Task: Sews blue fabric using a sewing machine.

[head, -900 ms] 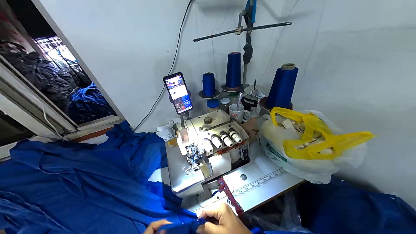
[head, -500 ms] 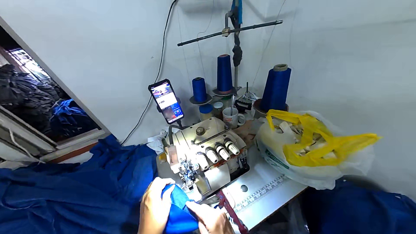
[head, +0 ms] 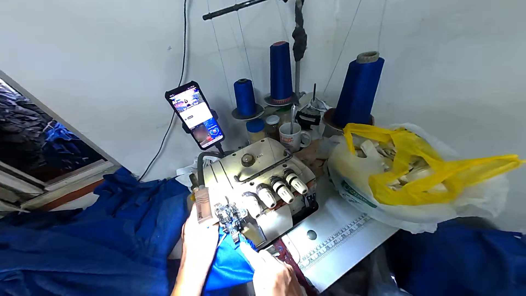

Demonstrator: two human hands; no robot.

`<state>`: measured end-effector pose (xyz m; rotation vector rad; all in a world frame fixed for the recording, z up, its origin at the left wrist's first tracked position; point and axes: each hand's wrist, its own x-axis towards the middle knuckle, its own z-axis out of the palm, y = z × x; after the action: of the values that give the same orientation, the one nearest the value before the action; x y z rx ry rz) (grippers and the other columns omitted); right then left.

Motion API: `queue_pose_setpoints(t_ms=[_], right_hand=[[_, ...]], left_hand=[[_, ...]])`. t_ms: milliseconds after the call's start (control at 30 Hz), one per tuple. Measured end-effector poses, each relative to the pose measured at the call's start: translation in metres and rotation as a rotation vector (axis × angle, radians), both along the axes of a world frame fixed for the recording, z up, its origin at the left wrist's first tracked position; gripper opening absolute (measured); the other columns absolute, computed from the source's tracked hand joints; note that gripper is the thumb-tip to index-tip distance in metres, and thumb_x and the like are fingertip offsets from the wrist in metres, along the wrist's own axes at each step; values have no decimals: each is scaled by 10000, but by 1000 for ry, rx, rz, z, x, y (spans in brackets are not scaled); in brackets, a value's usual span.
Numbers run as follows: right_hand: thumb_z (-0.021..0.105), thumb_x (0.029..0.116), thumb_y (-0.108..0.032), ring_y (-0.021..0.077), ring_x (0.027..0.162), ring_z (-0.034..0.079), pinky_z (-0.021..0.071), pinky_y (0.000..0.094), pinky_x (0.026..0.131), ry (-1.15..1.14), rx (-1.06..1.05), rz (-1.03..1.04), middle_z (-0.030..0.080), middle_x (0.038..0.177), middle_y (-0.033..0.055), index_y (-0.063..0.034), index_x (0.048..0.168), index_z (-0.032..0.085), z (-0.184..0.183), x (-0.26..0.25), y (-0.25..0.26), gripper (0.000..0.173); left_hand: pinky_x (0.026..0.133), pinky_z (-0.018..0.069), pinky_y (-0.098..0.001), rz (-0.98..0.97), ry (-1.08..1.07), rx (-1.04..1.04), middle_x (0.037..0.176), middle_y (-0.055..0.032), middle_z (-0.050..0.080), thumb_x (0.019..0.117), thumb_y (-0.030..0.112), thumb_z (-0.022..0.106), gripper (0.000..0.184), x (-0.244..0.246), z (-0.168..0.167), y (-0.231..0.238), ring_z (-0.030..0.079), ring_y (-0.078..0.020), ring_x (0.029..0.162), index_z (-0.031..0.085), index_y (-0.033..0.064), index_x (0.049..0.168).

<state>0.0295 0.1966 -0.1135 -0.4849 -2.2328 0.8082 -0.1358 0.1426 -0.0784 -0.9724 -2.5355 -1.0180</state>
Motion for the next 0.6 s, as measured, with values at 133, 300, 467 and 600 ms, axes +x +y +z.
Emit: queue_pose_setpoints(t_ms=[133, 300, 467, 600], right_hand=[[584, 828, 55, 257, 655, 697, 583, 371, 600, 15, 2, -18, 694, 791, 132, -46, 1214, 756, -3, -2, -2, 434], [556, 876, 60, 277, 765, 744, 613, 418, 706, 70, -122, 3, 751, 909, 151, -11, 1206, 747, -4, -2, -5, 388], [489, 962, 3, 230, 786, 716, 587, 416, 734, 214, -451, 140, 742, 1054, 156, 23, 1254, 663, -23, -9, -2, 340], [482, 959, 26, 244, 799, 710, 586, 425, 742, 312, -528, 170, 728, 1038, 195, 56, 1233, 667, -31, -14, -5, 332]], left_hand=[[947, 492, -563, -40, -45, 0, 1104, -294, 677, 841, 19, 654, 472, -2, 3, -2, 665, -395, 1057, 580, -139, 1279], [1037, 450, -340, -540, -134, -3, 1167, -87, 677, 812, 217, 584, 411, -26, -2, -50, 587, -171, 1174, 659, 11, 1159], [1126, 423, -380, -515, -11, 45, 1287, -123, 679, 940, 68, 493, 259, -3, -12, -84, 572, -232, 1300, 746, 58, 997], [1192, 350, -447, -428, 1, 170, 1289, -322, 629, 1006, -16, 395, 303, 19, -36, -78, 519, -393, 1359, 669, -134, 1059]])
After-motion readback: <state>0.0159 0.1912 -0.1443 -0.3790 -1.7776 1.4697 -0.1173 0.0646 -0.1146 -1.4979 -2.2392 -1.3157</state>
